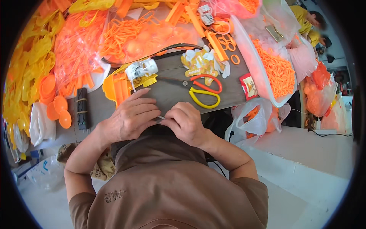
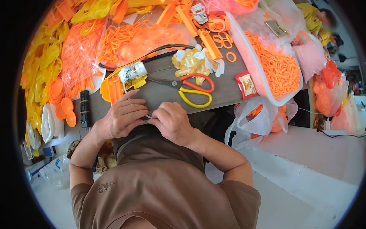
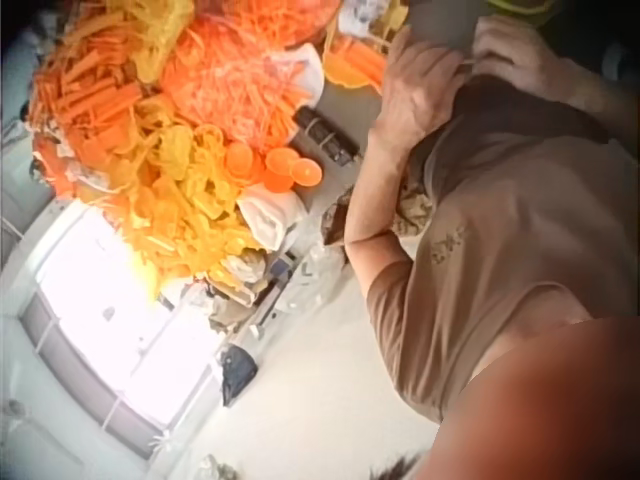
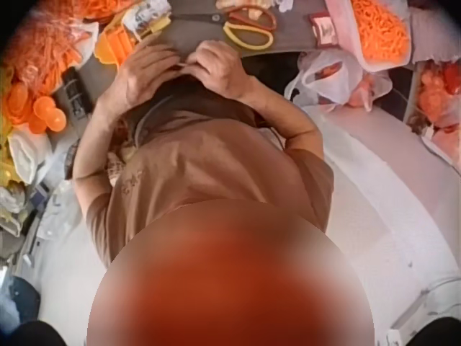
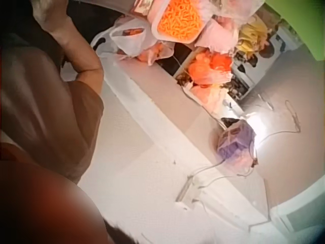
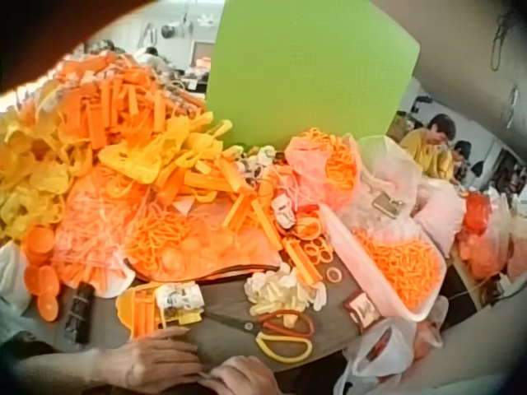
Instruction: Assembling a plastic yellow toy bubble gun by fitting internal components, wiring, and outer shell pieces together.
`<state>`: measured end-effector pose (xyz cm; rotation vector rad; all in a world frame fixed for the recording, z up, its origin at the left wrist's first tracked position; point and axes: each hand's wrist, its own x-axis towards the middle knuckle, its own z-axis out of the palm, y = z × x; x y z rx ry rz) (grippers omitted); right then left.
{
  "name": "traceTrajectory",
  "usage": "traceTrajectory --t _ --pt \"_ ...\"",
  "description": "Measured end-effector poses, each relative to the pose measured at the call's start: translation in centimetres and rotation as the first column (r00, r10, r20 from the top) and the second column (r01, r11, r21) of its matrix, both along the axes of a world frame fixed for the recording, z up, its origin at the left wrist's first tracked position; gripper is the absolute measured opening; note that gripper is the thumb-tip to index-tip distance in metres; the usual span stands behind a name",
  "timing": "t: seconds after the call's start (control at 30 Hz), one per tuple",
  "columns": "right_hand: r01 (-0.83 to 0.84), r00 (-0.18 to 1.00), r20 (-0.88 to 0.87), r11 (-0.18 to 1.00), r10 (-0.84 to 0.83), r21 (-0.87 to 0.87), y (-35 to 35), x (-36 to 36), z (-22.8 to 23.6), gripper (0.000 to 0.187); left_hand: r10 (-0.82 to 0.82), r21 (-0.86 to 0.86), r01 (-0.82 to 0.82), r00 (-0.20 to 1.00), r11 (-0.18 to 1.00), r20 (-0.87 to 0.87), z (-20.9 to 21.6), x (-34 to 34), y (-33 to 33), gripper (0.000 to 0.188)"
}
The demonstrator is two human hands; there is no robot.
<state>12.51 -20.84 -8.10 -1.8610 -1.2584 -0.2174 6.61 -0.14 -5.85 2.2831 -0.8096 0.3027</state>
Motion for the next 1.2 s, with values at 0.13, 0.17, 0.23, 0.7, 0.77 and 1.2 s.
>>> traceTrajectory --t 0.13,0.17,0.23,0.7,0.77,1.2 --pt "-0.099 0.955 -0.292 0.988 0.061 -0.118 -1.0 2.2 2.0 0.013 0.085 -0.117 -0.079 0.995 0.99 0.051 -0.7 1.3 -1.6 0.02" --pt "-0.171 0.93 -0.352 0.972 0.104 -0.163 -1.1 3.1 2.6 0.012 0.075 -0.118 -0.068 0.995 0.991 0.059 -0.7 1.5 -1.8 0.02" --pt "-0.24 0.967 -0.131 0.956 0.22 -0.167 -2.3 6.3 3.7 0.012 0.162 -0.178 -0.152 0.986 0.972 0.042 -0.8 1.6 -2.2 0.017" --pt "0.784 0.597 0.535 0.295 -0.598 -0.546 -16.3 32.1 5.7 0.02 0.314 -0.112 -0.317 0.948 0.942 -0.047 -0.6 0.3 -2.9 0.015" --pt "0.785 0.609 0.56 0.33 -0.562 -0.524 -16.9 33.0 4.5 0.021 0.323 -0.104 -0.327 0.945 0.939 -0.056 -0.6 0.1 -2.7 0.014" --pt "0.169 0.857 -0.467 0.976 -0.216 -0.141 -5.7 15.5 10.7 0.036 0.311 -0.475 -0.488 0.86 0.732 -0.405 1.2 1.4 -2.4 0.008"
